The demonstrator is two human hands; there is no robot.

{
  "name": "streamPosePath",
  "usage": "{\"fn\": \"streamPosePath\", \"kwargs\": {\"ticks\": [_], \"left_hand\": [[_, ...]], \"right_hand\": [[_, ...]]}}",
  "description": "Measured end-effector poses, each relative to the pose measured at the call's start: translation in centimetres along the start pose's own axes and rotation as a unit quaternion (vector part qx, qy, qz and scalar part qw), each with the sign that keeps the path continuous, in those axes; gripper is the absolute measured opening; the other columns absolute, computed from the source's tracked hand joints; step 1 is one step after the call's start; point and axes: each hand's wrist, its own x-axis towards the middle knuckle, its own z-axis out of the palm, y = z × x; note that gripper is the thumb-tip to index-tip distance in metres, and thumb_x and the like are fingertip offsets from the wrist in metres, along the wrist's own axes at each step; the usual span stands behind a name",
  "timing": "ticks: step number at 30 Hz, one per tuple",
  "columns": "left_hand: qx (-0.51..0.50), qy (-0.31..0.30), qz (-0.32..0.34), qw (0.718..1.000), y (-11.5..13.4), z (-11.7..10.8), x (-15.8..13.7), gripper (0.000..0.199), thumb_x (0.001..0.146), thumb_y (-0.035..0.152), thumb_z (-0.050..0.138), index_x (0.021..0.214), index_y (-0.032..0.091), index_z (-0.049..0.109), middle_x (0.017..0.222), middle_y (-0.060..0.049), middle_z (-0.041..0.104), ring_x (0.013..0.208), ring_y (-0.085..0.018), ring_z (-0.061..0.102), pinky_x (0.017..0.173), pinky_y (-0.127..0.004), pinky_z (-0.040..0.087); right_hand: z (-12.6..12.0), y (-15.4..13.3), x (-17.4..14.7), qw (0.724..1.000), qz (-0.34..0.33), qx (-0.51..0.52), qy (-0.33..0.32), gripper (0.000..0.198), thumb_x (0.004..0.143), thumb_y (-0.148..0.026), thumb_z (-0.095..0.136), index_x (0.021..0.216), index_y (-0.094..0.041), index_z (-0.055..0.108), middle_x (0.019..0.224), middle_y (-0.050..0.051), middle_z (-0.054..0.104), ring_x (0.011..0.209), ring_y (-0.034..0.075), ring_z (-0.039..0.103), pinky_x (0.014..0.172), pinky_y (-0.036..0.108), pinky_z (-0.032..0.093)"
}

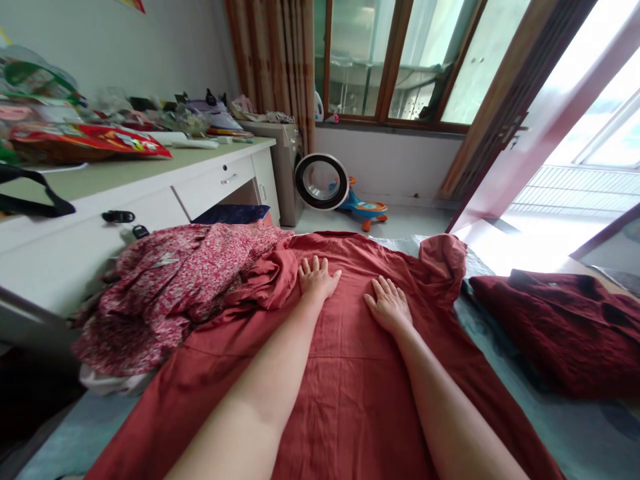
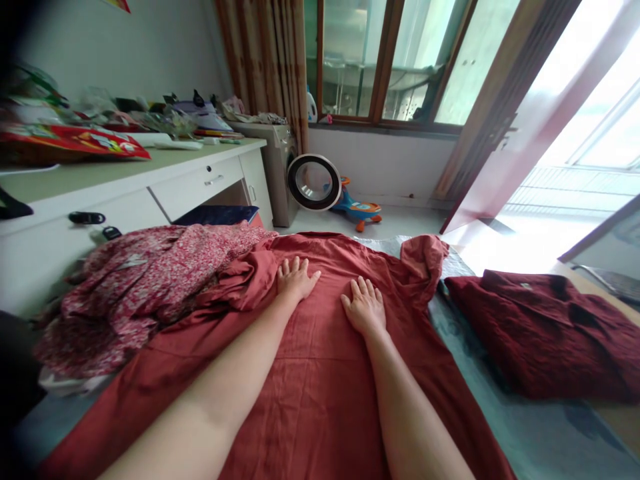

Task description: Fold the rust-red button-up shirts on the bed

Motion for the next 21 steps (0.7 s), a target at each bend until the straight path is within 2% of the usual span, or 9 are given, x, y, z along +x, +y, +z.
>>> {"fn": "streamPosePath", "kwargs": {"ticks": [3,7,9,11,17,21], "left_hand": [[0.002,0.007,0.007,1.0,-0.1,0.3,0.0,0.077,0.088,0.068,0.028,0.15,0.023,0.037,0.159,-0.011,0.03,0.146,-0.041,0.022,0.117,-0.055,0.018],[-0.004,-0.005,0.011,1.0,-0.1,0.3,-0.1,0.075,0.089,0.066,0.03,0.15,0.023,0.037,0.16,-0.011,0.029,0.146,-0.041,0.02,0.117,-0.055,0.017],[-0.005,-0.01,0.013,1.0,-0.1,0.2,-0.1,0.073,0.089,0.064,0.03,0.15,0.025,0.037,0.16,-0.011,0.028,0.146,-0.041,0.02,0.118,-0.055,0.016],[-0.003,-0.013,0.014,1.0,-0.2,0.2,-0.1,0.072,0.089,0.064,0.031,0.15,0.025,0.037,0.16,-0.01,0.028,0.147,-0.041,0.019,0.117,-0.056,0.016],[0.004,-0.021,0.012,1.0,-0.3,0.1,0.0,0.073,0.089,0.065,0.03,0.151,0.026,0.035,0.162,-0.009,0.025,0.147,-0.042,0.016,0.118,-0.056,0.015],[0.006,-0.025,0.011,1.0,-0.3,0.1,0.1,0.072,0.089,0.065,0.03,0.15,0.027,0.036,0.162,-0.009,0.024,0.147,-0.042,0.015,0.117,-0.057,0.016]], "right_hand": [[-0.1,-1.2,0.2,1.0,-0.005,0.02,-0.008,0.063,0.097,-0.049,0.032,0.151,-0.017,0.035,0.161,0.008,0.023,0.149,0.027,0.018,0.119,0.048,0.015],[0.2,-3.5,1.1,0.988,-0.144,0.05,-0.013,0.06,0.099,-0.047,0.029,0.152,-0.018,0.033,0.161,0.006,0.026,0.149,0.021,0.02,0.119,0.043,0.017],[0.3,-3.7,2.1,0.981,-0.19,0.04,-0.005,0.06,0.1,-0.048,0.028,0.152,-0.019,0.033,0.16,0.006,0.028,0.148,0.02,0.021,0.12,0.041,0.017],[0.2,-2.9,3.5,0.983,-0.183,0.019,0.004,0.06,0.1,-0.05,0.028,0.151,-0.02,0.036,0.16,0.006,0.029,0.148,0.022,0.022,0.119,0.04,0.018],[-0.4,1.7,8.2,0.996,-0.081,-0.035,0.016,0.06,0.099,-0.055,0.026,0.15,-0.024,0.038,0.161,0.005,0.027,0.147,0.024,0.024,0.117,0.042,0.022],[-0.6,3.2,10.7,0.999,-0.034,-0.032,0.025,0.061,0.099,-0.055,0.026,0.15,-0.023,0.037,0.16,0.005,0.028,0.147,0.025,0.023,0.117,0.044,0.022]]}}
